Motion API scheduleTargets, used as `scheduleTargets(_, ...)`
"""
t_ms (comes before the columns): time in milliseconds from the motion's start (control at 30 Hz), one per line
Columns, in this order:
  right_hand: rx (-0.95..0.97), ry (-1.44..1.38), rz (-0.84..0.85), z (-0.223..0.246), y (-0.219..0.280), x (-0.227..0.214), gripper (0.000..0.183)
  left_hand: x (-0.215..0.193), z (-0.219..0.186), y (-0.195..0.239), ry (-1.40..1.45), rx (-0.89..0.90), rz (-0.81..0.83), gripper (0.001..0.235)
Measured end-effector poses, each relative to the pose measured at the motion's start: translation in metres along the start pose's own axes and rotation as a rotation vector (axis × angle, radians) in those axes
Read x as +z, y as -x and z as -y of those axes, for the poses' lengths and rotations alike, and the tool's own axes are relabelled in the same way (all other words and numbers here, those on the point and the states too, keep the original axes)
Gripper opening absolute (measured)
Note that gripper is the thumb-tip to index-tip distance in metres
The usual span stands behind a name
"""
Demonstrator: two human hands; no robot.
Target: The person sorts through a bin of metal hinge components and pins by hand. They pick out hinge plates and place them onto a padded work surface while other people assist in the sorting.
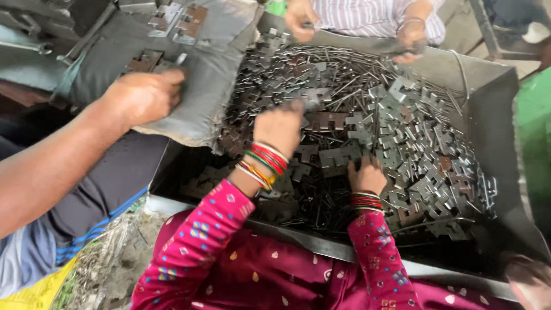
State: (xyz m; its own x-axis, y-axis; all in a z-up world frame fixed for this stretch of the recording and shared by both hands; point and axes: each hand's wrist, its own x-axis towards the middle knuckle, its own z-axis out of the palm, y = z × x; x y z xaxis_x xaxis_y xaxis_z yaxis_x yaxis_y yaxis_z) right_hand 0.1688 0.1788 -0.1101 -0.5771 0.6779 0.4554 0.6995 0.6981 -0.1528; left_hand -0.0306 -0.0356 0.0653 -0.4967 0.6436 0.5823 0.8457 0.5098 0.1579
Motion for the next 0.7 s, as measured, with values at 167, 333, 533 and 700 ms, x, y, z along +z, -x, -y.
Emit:
scheduleTargets(167,0.117,-0.607,-0.021,-0.014,0.009,-0.021,0.028,-0.003,0.106,-0.014,-0.346,-0.278,-0.055,0.015)
scheduleTargets(333,0.248,-1.119,-0.047,-0.015,0.026,-0.067,0.014,-0.001,0.203,0.003,-0.511,-0.519,-0.11,0.01)
scheduleTargets(533,0.561,-1.396,0.061,-0.017,0.044,-0.114,0.013,-0.017,0.162,-0.01,-0.72,-0.422,-0.374,0.028)
scheduleTargets(700,0.965,-1.759,0.107,-0.026,0.035,-0.134,0.033,-0.01,0.033,-0.012,-0.117,-0.34,0.273,0.035)
